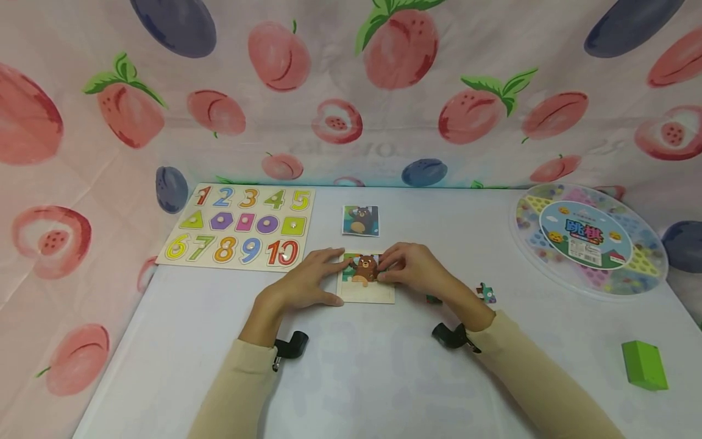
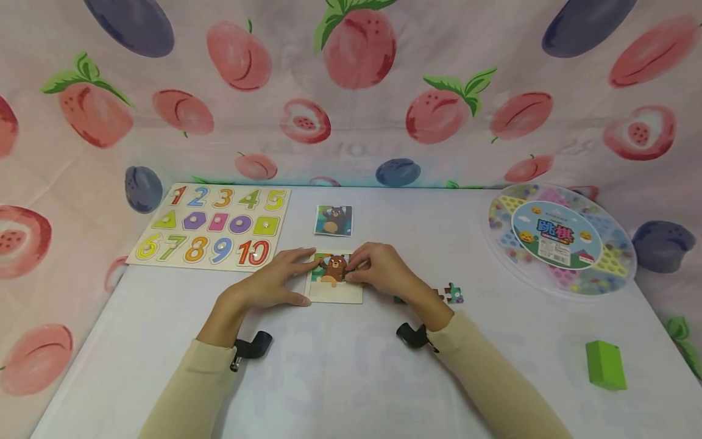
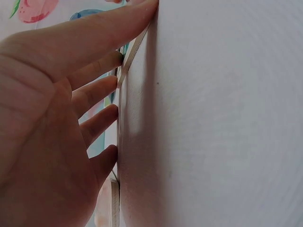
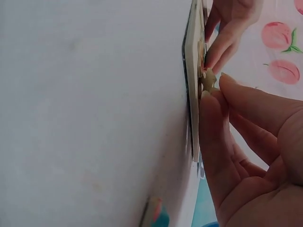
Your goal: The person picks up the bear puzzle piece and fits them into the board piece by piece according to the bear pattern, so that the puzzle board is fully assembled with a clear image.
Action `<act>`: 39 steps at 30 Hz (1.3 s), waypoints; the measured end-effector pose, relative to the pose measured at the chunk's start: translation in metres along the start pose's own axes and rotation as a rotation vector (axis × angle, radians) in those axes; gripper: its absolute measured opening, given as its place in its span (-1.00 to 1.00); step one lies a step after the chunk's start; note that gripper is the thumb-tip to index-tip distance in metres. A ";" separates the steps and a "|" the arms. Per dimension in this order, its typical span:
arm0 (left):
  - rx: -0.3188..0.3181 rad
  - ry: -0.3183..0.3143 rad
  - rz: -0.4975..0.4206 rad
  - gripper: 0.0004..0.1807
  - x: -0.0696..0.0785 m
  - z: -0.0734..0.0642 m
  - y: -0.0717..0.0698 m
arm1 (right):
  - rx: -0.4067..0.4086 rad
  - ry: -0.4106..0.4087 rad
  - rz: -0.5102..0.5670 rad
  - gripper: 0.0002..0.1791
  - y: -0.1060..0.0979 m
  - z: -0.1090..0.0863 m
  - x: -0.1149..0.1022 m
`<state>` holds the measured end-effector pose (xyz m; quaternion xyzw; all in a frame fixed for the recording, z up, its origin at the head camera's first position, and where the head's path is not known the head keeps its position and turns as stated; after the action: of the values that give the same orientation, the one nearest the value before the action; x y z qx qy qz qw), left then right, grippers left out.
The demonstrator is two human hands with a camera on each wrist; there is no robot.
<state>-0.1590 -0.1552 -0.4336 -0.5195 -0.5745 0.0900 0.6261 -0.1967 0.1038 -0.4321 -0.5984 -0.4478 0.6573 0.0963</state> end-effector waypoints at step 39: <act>0.007 0.002 0.008 -0.08 0.001 -0.001 -0.002 | -0.033 0.135 -0.147 -0.87 0.003 0.006 -0.007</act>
<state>-0.1587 -0.1555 -0.4315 -0.5195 -0.5716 0.0940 0.6281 -0.1990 0.0940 -0.4302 -0.6083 -0.4936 0.5994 0.1644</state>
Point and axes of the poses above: each hand's wrist, its own z-axis towards the middle knuckle, its own y-axis out of the palm, x = y × z, the point moved 1 cm from there along z, towards the middle knuckle, and after that the axes turned 4 degrees about y, right-handed, at the moved point
